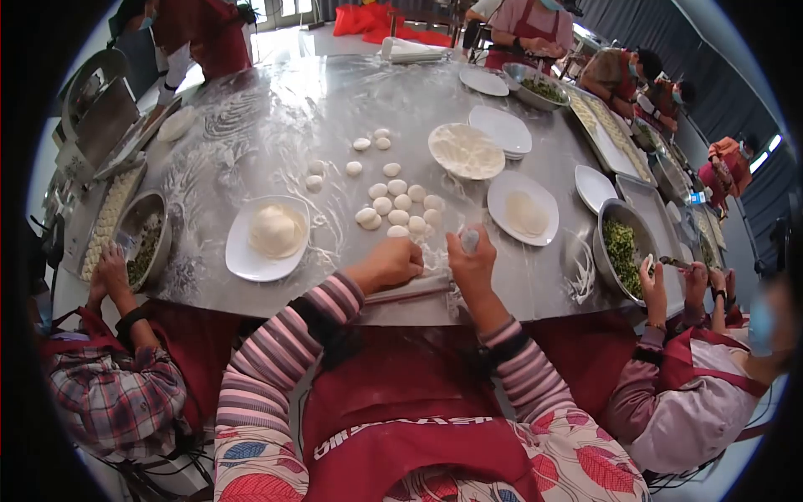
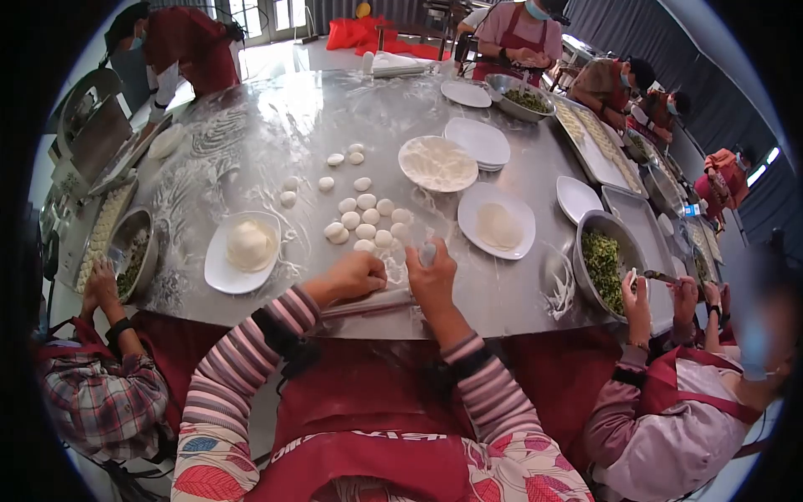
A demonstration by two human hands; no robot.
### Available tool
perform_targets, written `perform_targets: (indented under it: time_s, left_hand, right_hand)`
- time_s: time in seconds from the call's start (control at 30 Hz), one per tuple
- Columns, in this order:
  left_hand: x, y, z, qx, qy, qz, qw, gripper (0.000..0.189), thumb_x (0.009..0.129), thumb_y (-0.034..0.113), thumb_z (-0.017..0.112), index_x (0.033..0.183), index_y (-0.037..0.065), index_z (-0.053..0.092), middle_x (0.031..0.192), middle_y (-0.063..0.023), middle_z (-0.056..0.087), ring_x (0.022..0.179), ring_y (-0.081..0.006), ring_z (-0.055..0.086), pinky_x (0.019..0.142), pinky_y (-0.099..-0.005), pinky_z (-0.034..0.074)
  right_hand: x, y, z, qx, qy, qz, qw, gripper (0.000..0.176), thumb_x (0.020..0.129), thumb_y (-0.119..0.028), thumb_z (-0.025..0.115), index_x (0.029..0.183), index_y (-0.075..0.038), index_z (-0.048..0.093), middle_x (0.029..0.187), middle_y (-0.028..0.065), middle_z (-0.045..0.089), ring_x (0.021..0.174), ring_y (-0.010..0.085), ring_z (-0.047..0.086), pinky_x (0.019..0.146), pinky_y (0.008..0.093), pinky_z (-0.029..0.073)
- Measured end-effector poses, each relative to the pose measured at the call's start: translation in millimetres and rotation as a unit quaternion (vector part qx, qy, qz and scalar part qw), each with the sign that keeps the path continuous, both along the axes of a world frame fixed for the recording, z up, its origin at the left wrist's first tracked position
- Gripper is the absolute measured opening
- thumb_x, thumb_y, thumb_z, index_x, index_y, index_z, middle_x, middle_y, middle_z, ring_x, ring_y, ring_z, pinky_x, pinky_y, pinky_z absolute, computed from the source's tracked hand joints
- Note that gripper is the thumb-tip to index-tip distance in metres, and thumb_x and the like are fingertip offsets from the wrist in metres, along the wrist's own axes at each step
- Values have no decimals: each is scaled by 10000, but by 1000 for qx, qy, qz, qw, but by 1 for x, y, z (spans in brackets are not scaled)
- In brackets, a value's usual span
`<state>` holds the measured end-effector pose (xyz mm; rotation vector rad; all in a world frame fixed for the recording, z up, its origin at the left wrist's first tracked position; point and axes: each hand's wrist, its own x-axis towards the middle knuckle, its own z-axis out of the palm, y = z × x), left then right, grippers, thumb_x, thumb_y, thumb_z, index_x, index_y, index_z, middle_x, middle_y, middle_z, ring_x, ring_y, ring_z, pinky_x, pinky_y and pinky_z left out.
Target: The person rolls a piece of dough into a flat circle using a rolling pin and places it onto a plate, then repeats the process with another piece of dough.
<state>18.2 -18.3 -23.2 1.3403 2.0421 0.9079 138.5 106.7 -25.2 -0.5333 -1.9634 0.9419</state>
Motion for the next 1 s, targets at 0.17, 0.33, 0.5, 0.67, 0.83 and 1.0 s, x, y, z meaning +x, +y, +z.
perform_targets:
  time_s: [0.17, 0.33, 0.5, 0.67, 0.83, 1.0]
  left_hand:
    - [-5, -15, -5, 15, 30, 9, 999, 80, 680, 91, 589, 715, 19, 598, 706, -168, 611, 670, -305, 594, 614, -389, 461]
    - [-2, -3, -7, 7, 47, 49, 998, 131, 731, 115, 575, 806, 12, 604, 746, -173, 614, 681, -294, 597, 618, -378, 458]
    - [-5, -6, 5, -56, 75, -12, 996, 173, 698, 182, 611, 745, 16, 621, 706, -155, 617, 677, -288, 604, 618, -379, 459]
    - [-5, -7, 5, -78, 38, -32, 996, 149, 696, 168, 606, 748, 30, 628, 719, -159, 621, 694, -298, 605, 630, -386, 462]
    - [-12, 5, 11, -39, 36, -15, 998, 133, 719, 141, 602, 772, 21, 622, 751, -151, 628, 708, -282, 604, 634, -371, 460]
    - [-7, -15, 3, -26, 32, -16, 999, 123, 714, 140, 583, 764, 30, 607, 730, -173, 613, 698, -306, 598, 628, -393, 455]
  right_hand:
    - [32, -16, -2, 55, 28, -18, 998, 205, 720, -55, 679, 795, -45, 489, 568, 106, 545, 479, 229, 560, 456, 318, 428]
    - [-23, 6, -5, 22, 30, -15, 999, 229, 722, -81, 682, 848, -33, 497, 602, 154, 546, 529, 306, 568, 485, 371, 431]
    - [26, -13, -9, -7, 20, -21, 1000, 216, 721, -68, 678, 827, -39, 492, 592, 138, 552, 525, 284, 580, 488, 355, 443]
    - [7, -4, -5, 30, 30, -24, 999, 225, 722, -85, 683, 825, -36, 489, 593, 144, 553, 523, 309, 574, 474, 362, 437]
    - [-28, 7, -6, 41, 46, -24, 998, 230, 727, -104, 686, 829, -40, 489, 597, 148, 552, 516, 317, 563, 464, 389, 420]
    - [38, -18, -8, 81, 10, -36, 996, 212, 719, -65, 675, 809, -47, 484, 570, 111, 536, 485, 242, 568, 459, 325, 436]
